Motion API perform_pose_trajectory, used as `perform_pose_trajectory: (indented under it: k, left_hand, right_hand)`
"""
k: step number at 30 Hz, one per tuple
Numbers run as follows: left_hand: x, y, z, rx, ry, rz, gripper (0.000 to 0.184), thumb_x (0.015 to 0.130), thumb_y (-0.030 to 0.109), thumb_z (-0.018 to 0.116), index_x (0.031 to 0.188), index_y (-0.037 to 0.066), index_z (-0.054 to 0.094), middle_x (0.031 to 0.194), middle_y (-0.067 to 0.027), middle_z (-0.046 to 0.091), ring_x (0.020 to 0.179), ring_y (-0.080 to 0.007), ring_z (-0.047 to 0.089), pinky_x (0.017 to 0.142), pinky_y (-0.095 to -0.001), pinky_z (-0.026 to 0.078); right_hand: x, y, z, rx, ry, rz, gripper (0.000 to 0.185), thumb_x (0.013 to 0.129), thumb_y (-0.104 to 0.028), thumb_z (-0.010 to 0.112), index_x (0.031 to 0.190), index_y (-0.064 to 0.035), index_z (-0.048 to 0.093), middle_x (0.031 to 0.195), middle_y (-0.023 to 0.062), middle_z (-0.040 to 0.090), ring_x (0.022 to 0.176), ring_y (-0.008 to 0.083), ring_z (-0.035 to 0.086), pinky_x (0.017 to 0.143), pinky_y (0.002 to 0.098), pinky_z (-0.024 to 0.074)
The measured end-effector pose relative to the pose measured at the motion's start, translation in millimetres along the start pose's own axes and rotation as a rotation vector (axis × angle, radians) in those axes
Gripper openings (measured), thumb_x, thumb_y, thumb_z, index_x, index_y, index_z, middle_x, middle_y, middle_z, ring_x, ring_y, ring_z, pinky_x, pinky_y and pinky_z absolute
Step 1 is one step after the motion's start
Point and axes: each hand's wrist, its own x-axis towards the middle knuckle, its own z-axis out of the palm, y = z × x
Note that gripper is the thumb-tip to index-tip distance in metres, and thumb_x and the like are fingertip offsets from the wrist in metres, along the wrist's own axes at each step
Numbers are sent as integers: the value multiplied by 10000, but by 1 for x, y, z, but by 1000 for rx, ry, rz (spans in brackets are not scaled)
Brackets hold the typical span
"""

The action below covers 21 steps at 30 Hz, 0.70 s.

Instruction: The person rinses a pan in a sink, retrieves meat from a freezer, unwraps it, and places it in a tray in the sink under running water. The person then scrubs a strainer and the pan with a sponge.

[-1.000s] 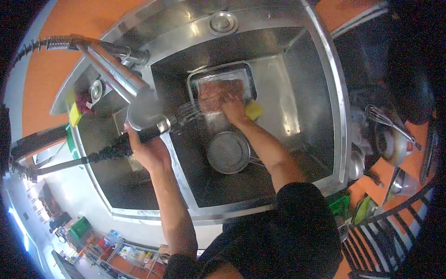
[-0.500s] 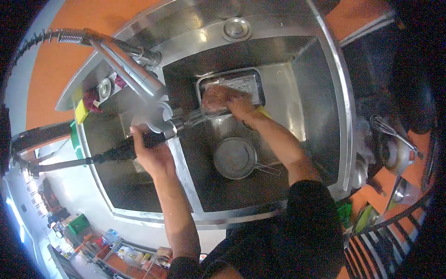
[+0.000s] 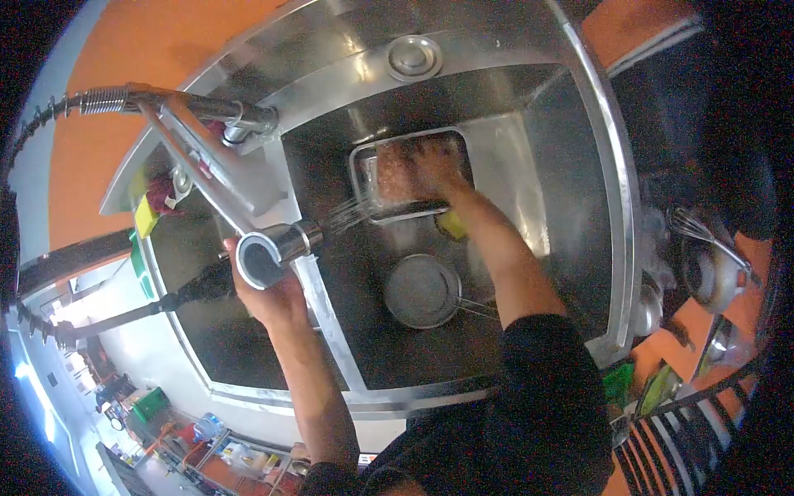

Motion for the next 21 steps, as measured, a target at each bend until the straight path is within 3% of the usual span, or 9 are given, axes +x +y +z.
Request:
perform_pose_trajectory:
  k: [4,7,9,12,15,17,19,21]
  left_hand:
    - [-2,1,6,53,44,13,189,905,234,555,946,51,533,941,-68,555,928,-172,509,884,-352,385]
    - [11,1,2,193,-13,169,190,903,183,547,1029,45,514,1004,-88,560,1004,-188,509,920,-359,378]
    - [17,12,3,73,-61,163,330,899,130,531,1201,30,444,1130,-118,517,1113,-234,478,978,-362,356]
    - [21,27,0,36,-64,113,377,900,129,527,1245,29,410,1165,-121,487,1092,-238,483,969,-361,362]
    - [21,32,-4,8,-34,91,236,892,180,564,1084,49,525,991,-86,557,1015,-206,517,924,-351,378]
    - [20,32,-7,-4,-2,78,188,883,228,590,968,66,547,882,-58,565,917,-171,520,872,-344,387]
    - [15,31,-7,1,41,112,201,879,248,598,940,65,544,863,-53,558,875,-160,512,848,-340,390]
    - [22,26,-22,-9,7,142,214,872,263,611,884,60,546,829,-49,549,848,-153,503,832,-335,392]
  right_hand:
    - [-50,-31,10,94,404,8,555,737,-279,625,1259,-181,464,1404,145,298,1274,379,291,1029,589,204]
    - [-26,-11,48,234,396,-34,531,726,-231,647,1227,-153,489,1342,138,385,1268,340,322,1035,550,230]
    - [-20,-1,38,498,320,-86,490,735,-164,649,1203,-132,504,1289,133,443,1251,316,358,1027,517,269]
    - [-44,-7,-2,614,495,-40,408,771,-70,623,1164,-90,518,1214,116,504,1165,256,462,942,426,397]
    - [-70,-25,-50,1033,448,2,451,743,-113,648,1164,-37,503,1147,154,532,971,304,563,877,398,439]
    - [-115,-62,-140,1397,503,-162,533,729,-162,705,1195,-44,475,1136,142,532,949,261,574,796,352,480]
    - [-153,-91,-225,1155,711,-468,623,708,-196,744,1232,-51,440,1131,130,529,947,234,573,749,329,495]
    - [-170,-114,-274,987,784,-583,694,679,-198,772,1258,-68,413,1104,138,532,923,241,578,749,325,492]
